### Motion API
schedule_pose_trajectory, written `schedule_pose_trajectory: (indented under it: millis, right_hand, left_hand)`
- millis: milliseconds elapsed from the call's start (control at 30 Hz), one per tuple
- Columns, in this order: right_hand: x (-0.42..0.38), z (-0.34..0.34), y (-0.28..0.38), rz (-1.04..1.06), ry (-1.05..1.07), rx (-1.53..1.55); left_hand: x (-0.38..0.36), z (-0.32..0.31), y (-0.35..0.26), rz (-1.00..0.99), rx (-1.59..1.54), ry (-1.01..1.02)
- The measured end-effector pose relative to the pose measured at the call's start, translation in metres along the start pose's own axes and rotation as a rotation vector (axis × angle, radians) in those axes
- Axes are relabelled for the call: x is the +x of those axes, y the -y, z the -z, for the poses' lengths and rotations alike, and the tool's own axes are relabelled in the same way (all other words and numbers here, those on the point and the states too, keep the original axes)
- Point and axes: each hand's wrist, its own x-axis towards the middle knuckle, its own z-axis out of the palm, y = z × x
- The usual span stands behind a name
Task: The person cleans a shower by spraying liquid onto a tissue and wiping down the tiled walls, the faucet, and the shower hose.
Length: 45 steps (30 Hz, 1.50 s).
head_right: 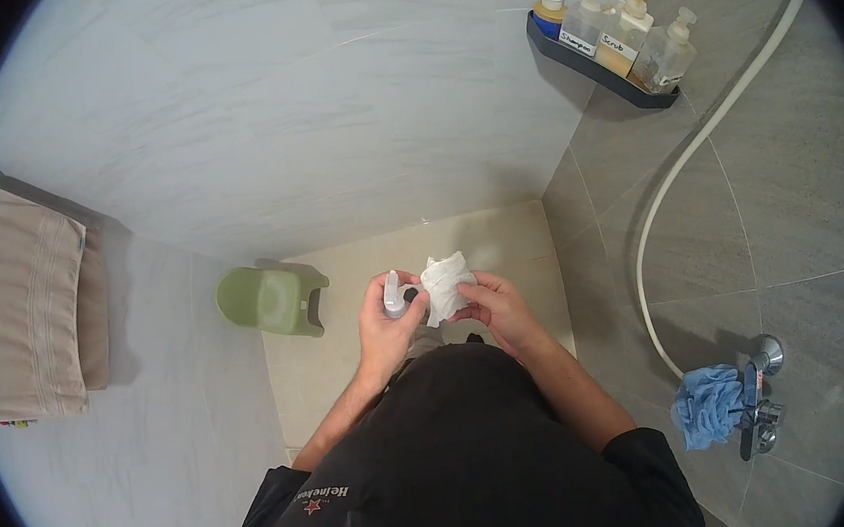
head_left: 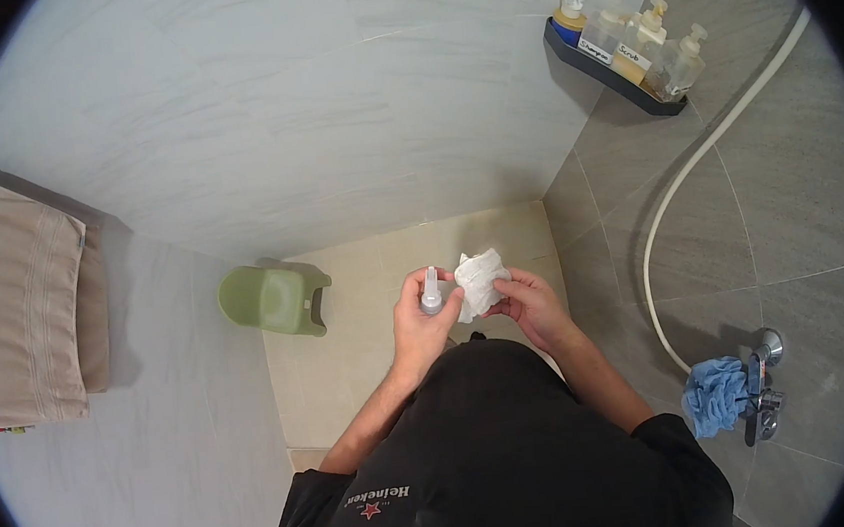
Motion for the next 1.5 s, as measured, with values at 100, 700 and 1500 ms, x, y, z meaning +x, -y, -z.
schedule_pose_trajectory:
  millis: [100, 700, 1500]
  right_hand:
    - [0.0, 0.006, -0.002, -0.001, 0.015, -0.018]
    - [0.023, 0.012, 0.002, -0.022, 0.093, 0.262]
    - [0.173, -0.177, -0.031, -0.477, 0.522, -0.188]
  left_hand:
    - [0.002, 0.002, -0.003, 0.146, -0.138, 0.03]
    - [0.007, 0.03, -0.013, 0.353, -0.219, 0.24]
    - [-0.006, 0.182, -0.009, 0.19, 0.021, -0.577]
